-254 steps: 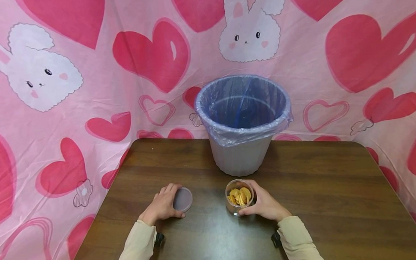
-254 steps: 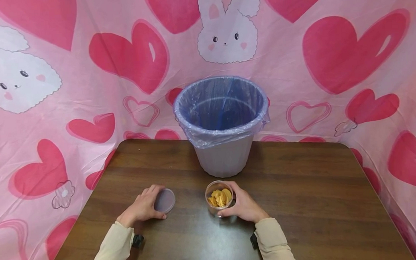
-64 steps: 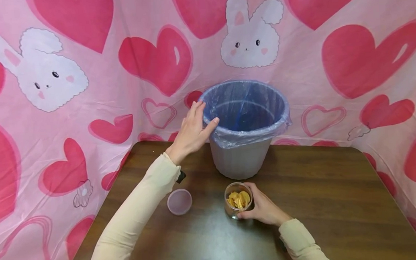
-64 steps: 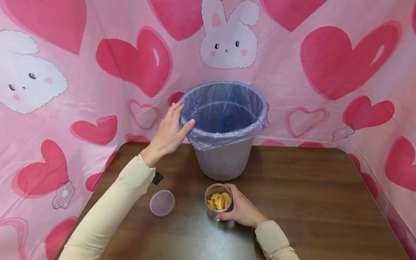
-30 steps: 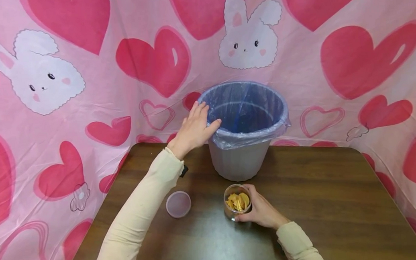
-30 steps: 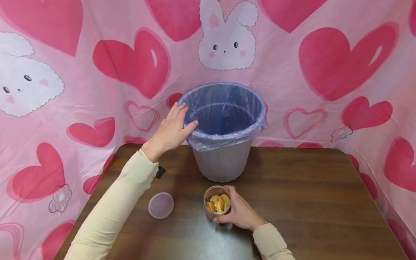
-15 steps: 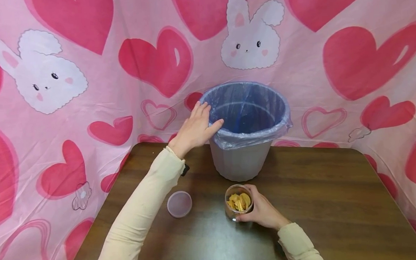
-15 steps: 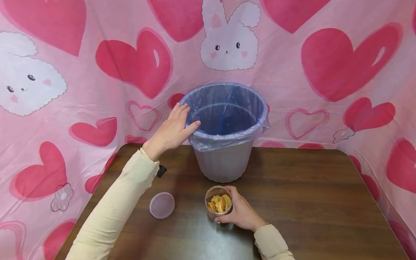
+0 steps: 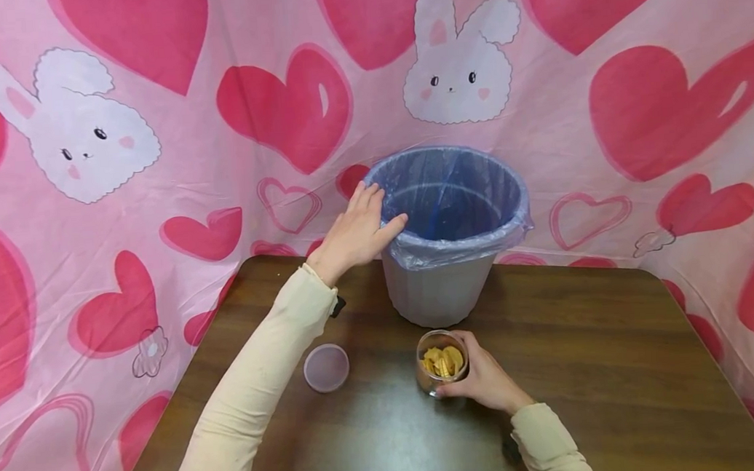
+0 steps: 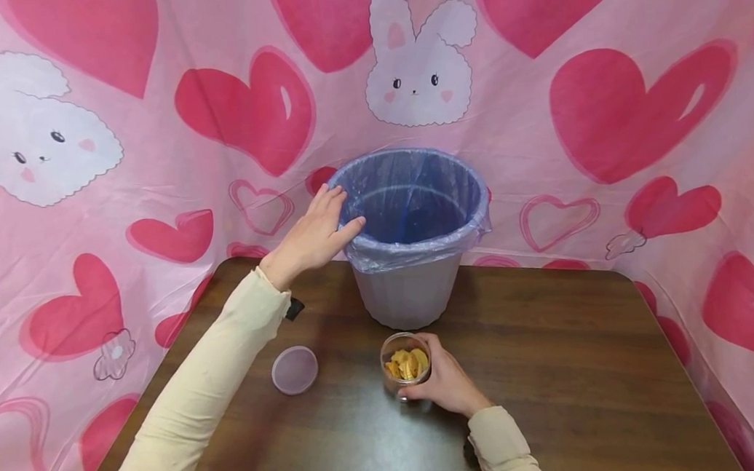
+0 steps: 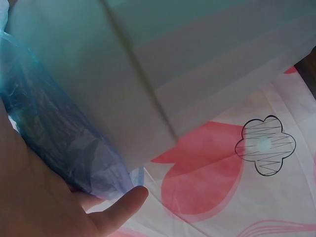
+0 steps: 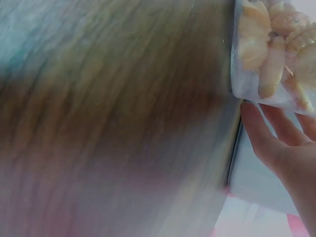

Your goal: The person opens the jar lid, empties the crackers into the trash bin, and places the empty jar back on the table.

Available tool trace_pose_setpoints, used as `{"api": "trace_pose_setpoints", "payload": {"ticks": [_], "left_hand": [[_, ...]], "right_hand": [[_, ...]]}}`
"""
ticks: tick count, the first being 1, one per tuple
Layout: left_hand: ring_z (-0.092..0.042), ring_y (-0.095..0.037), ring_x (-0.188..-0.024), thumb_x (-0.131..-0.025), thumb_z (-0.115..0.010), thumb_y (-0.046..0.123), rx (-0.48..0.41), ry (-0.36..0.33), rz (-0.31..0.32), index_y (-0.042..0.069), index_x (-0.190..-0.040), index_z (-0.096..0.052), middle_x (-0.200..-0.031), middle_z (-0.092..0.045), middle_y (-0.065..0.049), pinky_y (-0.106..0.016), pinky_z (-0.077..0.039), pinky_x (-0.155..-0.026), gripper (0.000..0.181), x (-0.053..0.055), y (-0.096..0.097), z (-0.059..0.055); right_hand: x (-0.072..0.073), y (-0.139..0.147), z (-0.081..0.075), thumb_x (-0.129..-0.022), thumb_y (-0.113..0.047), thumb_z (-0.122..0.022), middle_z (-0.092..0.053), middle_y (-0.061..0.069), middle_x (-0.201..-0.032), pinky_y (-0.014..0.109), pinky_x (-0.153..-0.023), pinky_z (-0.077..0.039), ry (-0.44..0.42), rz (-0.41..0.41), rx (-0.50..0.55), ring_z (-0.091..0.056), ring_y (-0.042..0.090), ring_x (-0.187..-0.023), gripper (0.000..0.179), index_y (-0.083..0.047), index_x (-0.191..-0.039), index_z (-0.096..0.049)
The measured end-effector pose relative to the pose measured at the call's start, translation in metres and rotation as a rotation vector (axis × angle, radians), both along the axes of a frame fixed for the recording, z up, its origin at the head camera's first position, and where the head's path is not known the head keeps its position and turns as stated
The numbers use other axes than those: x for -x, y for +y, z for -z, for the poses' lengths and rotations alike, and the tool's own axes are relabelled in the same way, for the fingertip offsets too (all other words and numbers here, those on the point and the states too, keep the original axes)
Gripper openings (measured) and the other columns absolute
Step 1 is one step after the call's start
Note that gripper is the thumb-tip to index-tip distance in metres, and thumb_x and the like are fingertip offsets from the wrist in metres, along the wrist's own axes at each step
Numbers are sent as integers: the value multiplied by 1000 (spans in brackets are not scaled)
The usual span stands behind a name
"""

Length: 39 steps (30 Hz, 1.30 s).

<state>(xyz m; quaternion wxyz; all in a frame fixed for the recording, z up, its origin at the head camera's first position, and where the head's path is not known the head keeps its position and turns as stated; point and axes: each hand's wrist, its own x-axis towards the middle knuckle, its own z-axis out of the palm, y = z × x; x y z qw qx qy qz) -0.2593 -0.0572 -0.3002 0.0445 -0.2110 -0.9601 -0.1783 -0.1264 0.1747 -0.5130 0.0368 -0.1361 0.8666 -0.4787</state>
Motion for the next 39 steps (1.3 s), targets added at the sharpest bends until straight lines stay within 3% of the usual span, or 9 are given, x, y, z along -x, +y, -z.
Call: {"api": "trace_pose_setpoints", "payload": {"ticks": [12, 19, 24, 28, 39], "left_hand": [[1, -20, -139, -84, -30, 65, -5, 7, 10, 8, -142, -22, -149, -17, -5, -47, -23, -105, 82, -1, 0, 1], [3, -20, -139, -85, -30, 64, 5, 12, 16, 7, -142, -20, -150, -16, -6, -41, -22, -107, 82, 0, 0, 1], [4, -19, -139, -84, -29, 65, 3, 11, 15, 7, -143, -20, -150, -15, -6, -44, -24, -106, 82, 0, 0, 1], [4, -19, -139, -85, -30, 64, -2, 10, 14, 8, -143, -19, -150, -15, -6, -45, -24, -105, 82, 0, -1, 1], [3, -19, -139, -84, -31, 64, -18, 11, 12, 8, -142, -20, -149, -16, -5, -45, -25, -105, 82, 0, -1, 0]], "right_hand": [[-1, 14, -9, -51, -42, -84, -54, 0, -119, 37, -91, -40, 21, 71, 5, -52, 12, -106, 91, -16, -125, -37], [-7, 15, -47, -56, -23, -85, -51, 13, -121, 39, -93, -37, 45, 109, 94, -49, 23, -110, 87, -3, -125, -36], [-11, 14, -68, -57, -15, -84, -49, 16, -122, 23, -93, -35, 75, 117, 139, -47, 25, -112, 85, 1, -125, -35], [-10, 15, -72, -58, -13, -84, -48, 16, -122, 15, -90, -34, 92, 125, 166, -46, 25, -112, 85, 0, -126, -35], [-12, 21, -72, -60, -6, -82, -47, 21, -124, 10, -89, -35, 142, 110, 277, -43, 32, -113, 84, -1, -128, -34]]}}
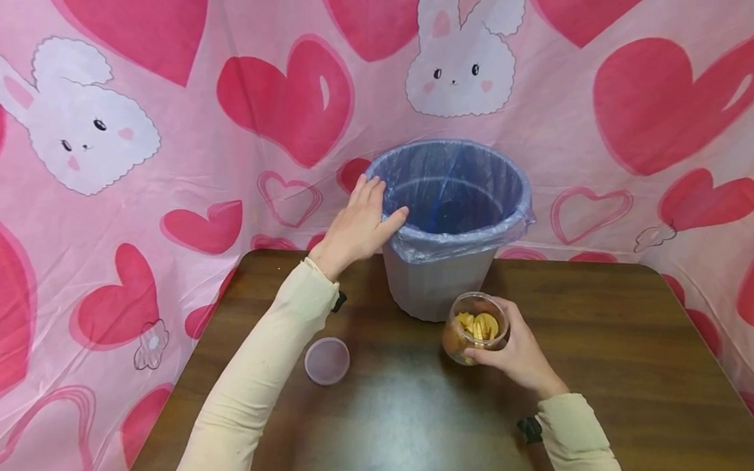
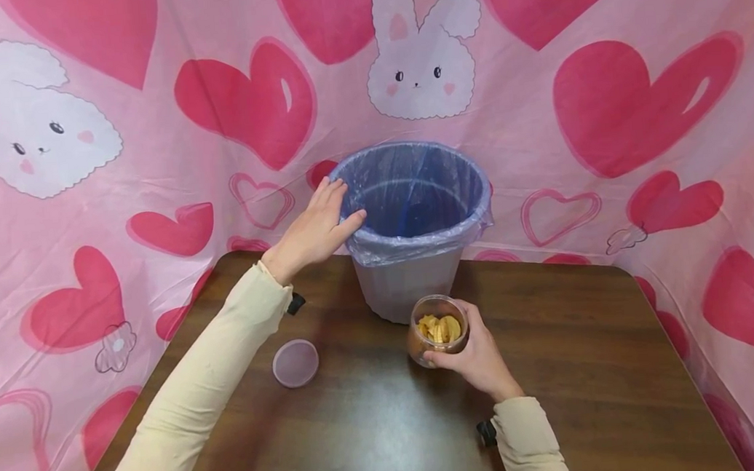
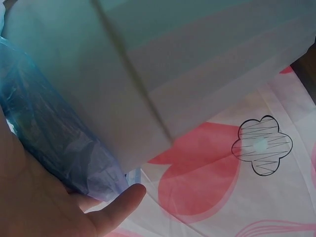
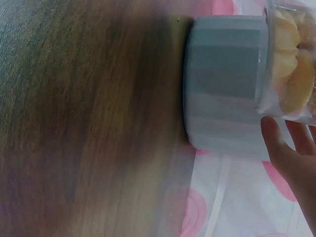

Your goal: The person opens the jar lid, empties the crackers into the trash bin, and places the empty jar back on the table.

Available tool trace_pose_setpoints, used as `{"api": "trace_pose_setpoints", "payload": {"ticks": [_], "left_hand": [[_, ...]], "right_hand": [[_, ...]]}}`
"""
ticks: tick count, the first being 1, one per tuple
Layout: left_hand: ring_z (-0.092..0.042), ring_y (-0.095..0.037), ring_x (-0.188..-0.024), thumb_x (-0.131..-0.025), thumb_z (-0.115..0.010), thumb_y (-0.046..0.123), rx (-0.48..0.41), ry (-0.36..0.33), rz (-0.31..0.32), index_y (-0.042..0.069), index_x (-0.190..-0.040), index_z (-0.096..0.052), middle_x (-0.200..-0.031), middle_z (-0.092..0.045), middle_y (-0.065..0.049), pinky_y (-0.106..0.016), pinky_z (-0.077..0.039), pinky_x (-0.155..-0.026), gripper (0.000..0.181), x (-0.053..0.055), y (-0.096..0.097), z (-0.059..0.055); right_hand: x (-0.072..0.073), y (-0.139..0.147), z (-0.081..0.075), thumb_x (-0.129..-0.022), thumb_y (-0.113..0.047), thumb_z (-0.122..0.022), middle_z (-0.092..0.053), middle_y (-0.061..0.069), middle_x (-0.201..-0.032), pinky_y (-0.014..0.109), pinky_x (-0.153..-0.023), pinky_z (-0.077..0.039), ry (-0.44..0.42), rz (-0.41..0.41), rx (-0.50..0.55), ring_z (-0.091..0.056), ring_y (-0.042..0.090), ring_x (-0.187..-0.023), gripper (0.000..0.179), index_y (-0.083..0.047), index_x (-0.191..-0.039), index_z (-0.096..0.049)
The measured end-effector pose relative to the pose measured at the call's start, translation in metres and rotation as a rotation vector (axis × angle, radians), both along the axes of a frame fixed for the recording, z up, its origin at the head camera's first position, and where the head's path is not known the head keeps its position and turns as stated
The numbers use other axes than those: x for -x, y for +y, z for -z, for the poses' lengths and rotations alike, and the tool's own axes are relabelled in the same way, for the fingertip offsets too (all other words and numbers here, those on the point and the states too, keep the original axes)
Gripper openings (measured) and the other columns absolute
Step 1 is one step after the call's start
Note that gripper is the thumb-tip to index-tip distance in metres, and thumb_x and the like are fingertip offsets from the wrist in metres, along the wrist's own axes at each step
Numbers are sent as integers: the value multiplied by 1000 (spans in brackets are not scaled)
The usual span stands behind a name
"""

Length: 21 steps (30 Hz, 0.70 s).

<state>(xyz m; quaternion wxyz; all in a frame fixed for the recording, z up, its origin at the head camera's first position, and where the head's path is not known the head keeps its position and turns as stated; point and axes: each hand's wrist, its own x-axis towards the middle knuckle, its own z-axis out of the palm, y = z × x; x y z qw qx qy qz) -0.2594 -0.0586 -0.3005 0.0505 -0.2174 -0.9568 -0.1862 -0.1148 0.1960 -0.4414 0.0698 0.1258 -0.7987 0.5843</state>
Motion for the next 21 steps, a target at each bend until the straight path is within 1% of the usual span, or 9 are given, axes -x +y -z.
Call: {"api": "trace_pose_setpoints", "payload": {"ticks": [5, 10, 13, 17, 21], "left_hand": [[5, -18, -139, -84, -31, 64, 12, -10, -5, 9, -143, -18, -150, -14, -4, -45, -24, -106, 82, 0, 0, 0], [5, -17, -139, -84, -31, 64, 8, -12, -6, 9, -143, -18, -150, -13, -4, -46, -24, -105, 82, 0, 1, 1], [6, -17, -139, -84, -32, 64, 1, -11, -4, 9, -143, -18, -150, -13, -3, -48, -25, -104, 82, 1, 1, 1], [6, -16, -139, -84, -31, 65, -9, -8, -2, 9, -143, -18, -150, -12, -3, -48, -25, -104, 82, 1, 0, 2], [6, -17, -139, -84, -31, 64, -13, -3, 3, 8, -143, -18, -150, -13, -4, -45, -25, -105, 82, 1, 0, 2]], "right_hand": [[-2, 3, -5, -60, -4, -81, -48, 18, -125, 11, -89, -33, 2, 42, 33, -43, 30, -112, 84, -3, -129, -34], [-2, 7, -10, -61, 1, -79, -48, 20, -123, 11, -89, -34, 52, 60, 61, -43, 29, -111, 83, -1, -130, -33], [-2, 11, -12, -62, 4, -76, -48, 20, -122, 11, -89, -35, 82, 72, 73, -44, 25, -110, 82, -2, -131, -33], [1, 18, -8, -62, 7, -75, -49, 18, -119, 12, -88, -35, 102, 105, 94, -46, 17, -108, 82, -7, -132, -35], [4, 25, -4, -60, 9, -75, -50, 16, -119, 14, -90, -35, 129, 139, 116, -46, 17, -108, 84, -11, -132, -36]]}}
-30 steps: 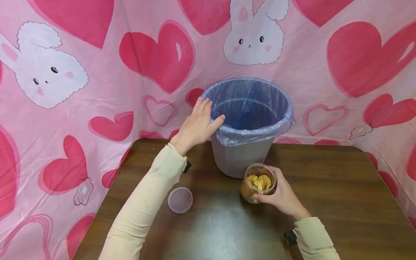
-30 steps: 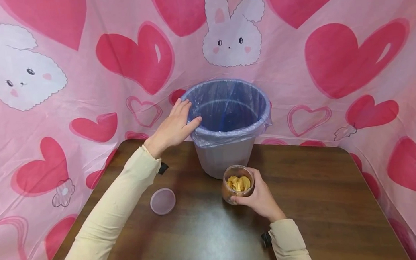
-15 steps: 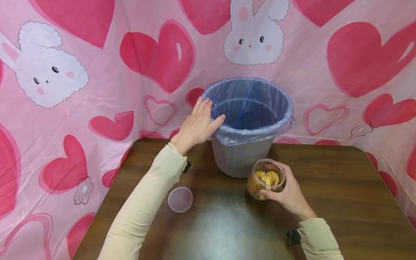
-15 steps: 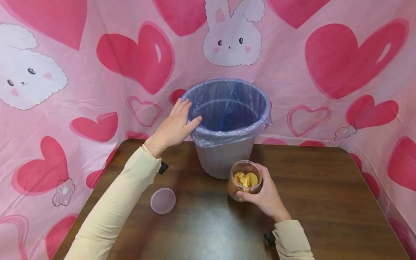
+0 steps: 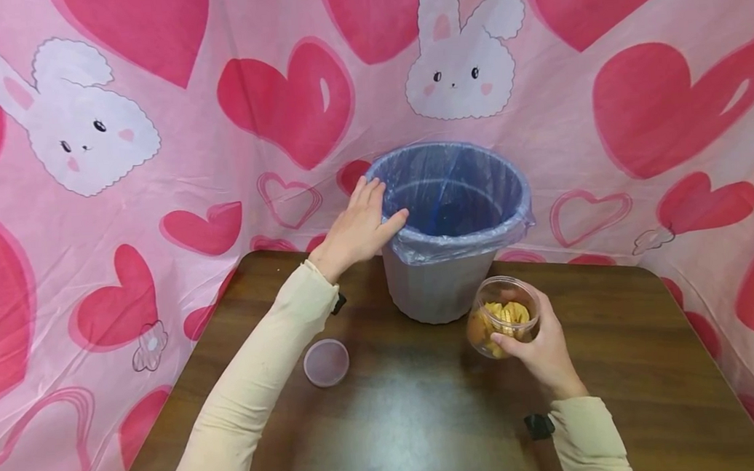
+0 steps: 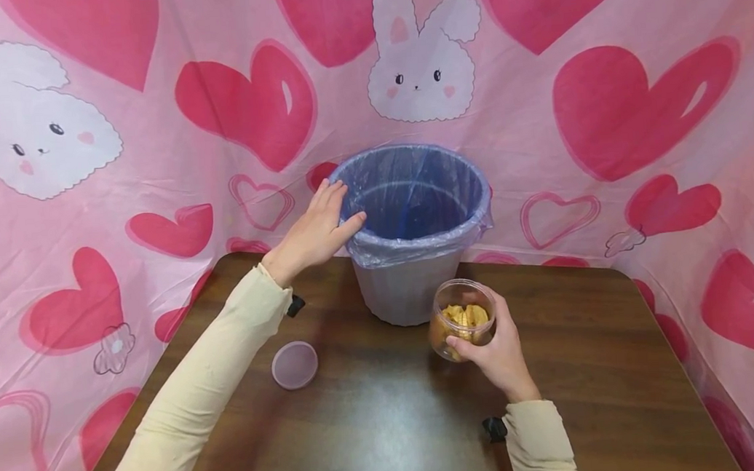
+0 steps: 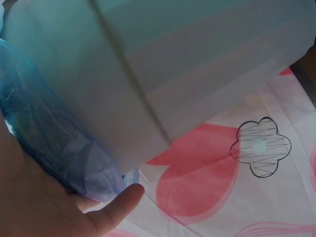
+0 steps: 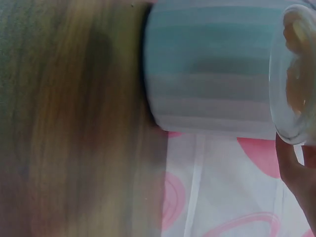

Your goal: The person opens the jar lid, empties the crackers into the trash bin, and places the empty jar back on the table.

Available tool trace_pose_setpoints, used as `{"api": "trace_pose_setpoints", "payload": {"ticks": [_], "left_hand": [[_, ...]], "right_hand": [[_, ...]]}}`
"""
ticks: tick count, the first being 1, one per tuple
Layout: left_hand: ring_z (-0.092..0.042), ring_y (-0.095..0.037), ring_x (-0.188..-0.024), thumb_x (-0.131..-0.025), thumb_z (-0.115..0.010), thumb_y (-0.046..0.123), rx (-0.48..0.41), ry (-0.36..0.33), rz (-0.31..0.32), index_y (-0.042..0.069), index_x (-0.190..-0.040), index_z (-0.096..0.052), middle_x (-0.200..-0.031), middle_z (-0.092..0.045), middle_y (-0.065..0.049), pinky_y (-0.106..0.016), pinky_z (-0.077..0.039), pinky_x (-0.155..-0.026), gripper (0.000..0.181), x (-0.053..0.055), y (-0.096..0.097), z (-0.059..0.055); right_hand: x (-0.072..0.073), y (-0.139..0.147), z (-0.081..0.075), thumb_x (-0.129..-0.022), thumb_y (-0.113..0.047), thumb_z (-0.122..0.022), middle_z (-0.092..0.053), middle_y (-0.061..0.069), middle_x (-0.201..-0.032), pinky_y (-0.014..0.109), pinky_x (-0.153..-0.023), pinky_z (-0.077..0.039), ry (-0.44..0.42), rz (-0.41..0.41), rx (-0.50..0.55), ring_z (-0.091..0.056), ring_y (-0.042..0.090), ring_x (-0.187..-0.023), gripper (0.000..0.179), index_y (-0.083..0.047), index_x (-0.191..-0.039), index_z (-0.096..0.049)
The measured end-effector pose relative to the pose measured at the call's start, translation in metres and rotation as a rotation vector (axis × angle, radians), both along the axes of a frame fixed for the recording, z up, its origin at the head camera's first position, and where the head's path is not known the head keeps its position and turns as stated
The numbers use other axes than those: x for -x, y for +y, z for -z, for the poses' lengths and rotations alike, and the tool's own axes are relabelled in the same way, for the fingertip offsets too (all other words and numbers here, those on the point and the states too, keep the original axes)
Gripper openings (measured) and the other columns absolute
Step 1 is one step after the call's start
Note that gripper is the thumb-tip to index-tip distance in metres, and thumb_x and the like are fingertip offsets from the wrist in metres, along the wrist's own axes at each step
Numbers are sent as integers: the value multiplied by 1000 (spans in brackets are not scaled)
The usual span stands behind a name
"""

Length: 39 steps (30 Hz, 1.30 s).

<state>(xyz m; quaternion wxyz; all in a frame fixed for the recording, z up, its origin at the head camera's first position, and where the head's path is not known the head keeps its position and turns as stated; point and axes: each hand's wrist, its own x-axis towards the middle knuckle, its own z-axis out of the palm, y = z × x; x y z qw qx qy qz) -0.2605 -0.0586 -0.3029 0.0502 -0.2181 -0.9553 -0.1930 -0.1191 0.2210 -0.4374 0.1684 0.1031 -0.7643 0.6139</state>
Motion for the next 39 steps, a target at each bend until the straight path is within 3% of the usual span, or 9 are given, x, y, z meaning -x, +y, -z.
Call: {"api": "trace_pose_setpoints", "payload": {"ticks": [7, 10, 16, 26, 39], "left_hand": [[5, -18, -139, -84, -31, 64, -10, 2, 6, 8, -143, -18, -150, -12, -5, -44, -25, -106, 82, 0, 0, 2], [5, -18, -139, -84, -30, 64, -15, -1, 7, 8, -143, -18, -150, -12, -5, -44, -25, -105, 83, 0, 0, 3], [5, -19, -139, -84, -30, 64, -13, 2, 6, 7, -143, -18, -150, -12, -5, -44, -24, -106, 82, -1, 0, 3], [4, -19, -139, -85, -30, 64, -16, 7, 11, 7, -143, -18, -150, -12, -6, -42, -22, -107, 82, 0, -1, 2], [5, -19, -139, -84, -30, 64, -17, 7, 12, 8, -143, -18, -150, -12, -6, -43, -23, -107, 82, 0, 0, 1]], "right_hand": [[-4, 1, -13, -58, 18, -69, -48, 21, -117, 14, -89, -36, 40, 36, 107, -46, 19, -108, 83, 0, -132, -35], [-4, 3, -14, -58, 20, -67, -48, 20, -117, 16, -90, -38, 47, 33, 175, -47, 19, -109, 83, 0, -132, -35], [-8, 0, -32, -59, 21, -63, -45, 25, -117, 17, -92, -37, 74, 53, 203, -46, 22, -110, 81, -1, -132, -35], [-10, 0, -52, -59, 17, -64, -50, 16, -114, 13, -89, -38, 151, 120, 107, -48, 16, -105, 79, 2, -131, -35], [7, 27, -56, -56, 14, -70, -52, 11, -116, 13, -91, -37, 240, 190, 14, -49, 15, -106, 85, -6, -133, -37]]}}
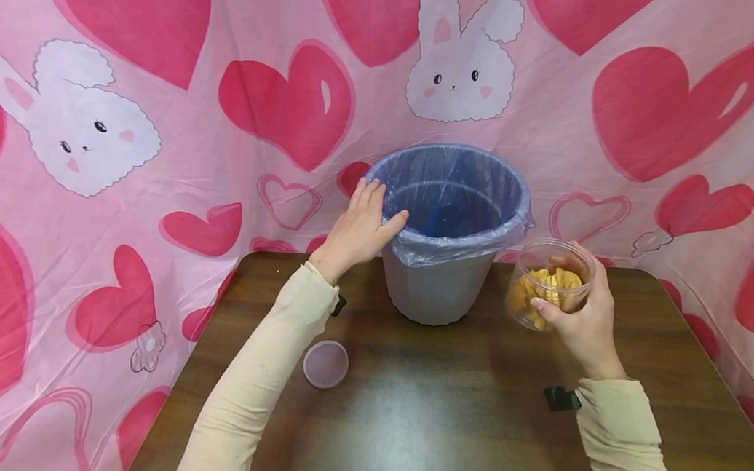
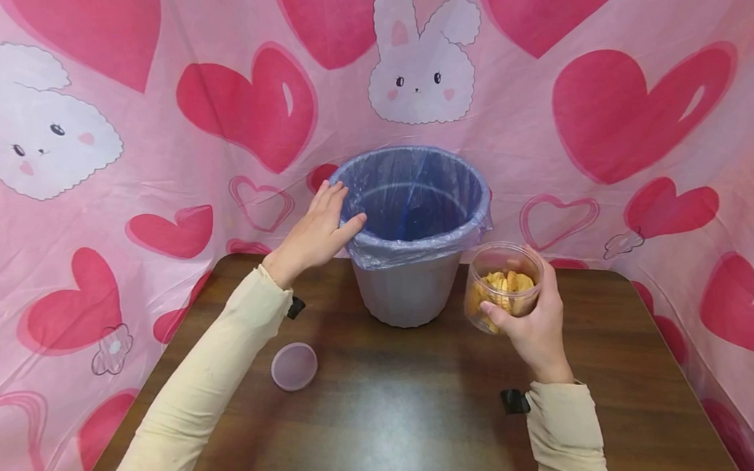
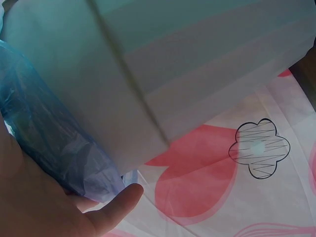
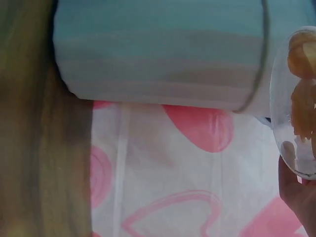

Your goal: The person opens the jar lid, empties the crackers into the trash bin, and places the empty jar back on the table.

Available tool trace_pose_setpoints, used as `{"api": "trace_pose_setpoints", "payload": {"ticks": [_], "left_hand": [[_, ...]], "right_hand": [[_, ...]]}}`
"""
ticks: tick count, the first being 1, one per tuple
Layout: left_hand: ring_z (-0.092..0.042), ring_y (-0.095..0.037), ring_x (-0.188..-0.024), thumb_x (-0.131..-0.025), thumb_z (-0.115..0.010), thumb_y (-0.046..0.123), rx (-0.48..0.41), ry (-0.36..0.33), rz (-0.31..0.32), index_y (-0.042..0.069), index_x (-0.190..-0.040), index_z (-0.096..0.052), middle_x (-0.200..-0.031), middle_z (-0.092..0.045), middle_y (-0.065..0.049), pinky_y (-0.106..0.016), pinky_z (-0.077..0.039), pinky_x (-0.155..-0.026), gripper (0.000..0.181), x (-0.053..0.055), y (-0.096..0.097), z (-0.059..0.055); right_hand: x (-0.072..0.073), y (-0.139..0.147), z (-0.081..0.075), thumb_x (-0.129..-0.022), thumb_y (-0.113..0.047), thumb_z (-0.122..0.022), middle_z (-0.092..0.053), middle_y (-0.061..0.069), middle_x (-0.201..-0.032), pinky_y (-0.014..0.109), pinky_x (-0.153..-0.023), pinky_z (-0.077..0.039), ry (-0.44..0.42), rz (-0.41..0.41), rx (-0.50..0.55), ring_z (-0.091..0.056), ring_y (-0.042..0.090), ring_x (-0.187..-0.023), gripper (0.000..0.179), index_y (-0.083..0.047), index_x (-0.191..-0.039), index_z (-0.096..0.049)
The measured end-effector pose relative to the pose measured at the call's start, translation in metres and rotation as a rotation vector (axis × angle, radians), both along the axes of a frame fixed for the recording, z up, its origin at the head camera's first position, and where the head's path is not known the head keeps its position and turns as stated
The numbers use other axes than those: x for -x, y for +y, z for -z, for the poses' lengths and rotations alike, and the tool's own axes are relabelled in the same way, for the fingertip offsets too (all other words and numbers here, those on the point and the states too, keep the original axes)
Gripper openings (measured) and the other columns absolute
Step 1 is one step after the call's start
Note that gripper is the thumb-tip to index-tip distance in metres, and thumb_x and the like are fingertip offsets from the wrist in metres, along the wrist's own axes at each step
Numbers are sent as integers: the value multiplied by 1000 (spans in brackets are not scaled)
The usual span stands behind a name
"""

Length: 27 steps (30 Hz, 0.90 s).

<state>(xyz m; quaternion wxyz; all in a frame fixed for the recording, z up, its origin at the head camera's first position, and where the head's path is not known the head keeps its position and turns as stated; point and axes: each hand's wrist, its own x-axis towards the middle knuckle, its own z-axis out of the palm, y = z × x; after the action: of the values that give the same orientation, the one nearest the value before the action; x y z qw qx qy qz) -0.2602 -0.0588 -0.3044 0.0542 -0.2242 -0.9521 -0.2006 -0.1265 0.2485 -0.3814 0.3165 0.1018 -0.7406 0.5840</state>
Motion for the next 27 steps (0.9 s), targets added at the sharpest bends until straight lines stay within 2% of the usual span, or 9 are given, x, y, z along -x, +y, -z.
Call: {"api": "trace_pose_setpoints", "payload": {"ticks": [8, 18, 27], "left_hand": [[4, -20, -139, -85, -30, 64, 0, -1, 0, 8, -143, -19, -150, -13, -6, -42, -22, -107, 82, 0, 0, 0], [4, -20, -139, -85, -30, 64, 0, 0, 2, 7, -142, -19, -150, -13, -6, -42, -22, -107, 82, -1, 0, -1], [4, -20, -139, -85, -30, 63, 4, -1, 1, 7, -142, -19, -150, -13, -7, -40, -20, -108, 81, -1, 0, -1]], "right_hand": [[6, 7, -17, -53, 15, -71, -54, 9, -113, 14, -92, -36, 31, 41, -60, -49, 14, -107, 91, -11, -134, -38], [2, -2, -56, -53, 16, -70, -54, 5, -110, 12, -88, -36, 53, 48, -82, -48, 13, -103, 86, -4, -131, -39], [7, -3, -73, -53, 12, -72, -55, 0, -109, 12, -89, -35, 65, 65, -127, -47, 11, -105, 87, -4, -131, -40]]}}
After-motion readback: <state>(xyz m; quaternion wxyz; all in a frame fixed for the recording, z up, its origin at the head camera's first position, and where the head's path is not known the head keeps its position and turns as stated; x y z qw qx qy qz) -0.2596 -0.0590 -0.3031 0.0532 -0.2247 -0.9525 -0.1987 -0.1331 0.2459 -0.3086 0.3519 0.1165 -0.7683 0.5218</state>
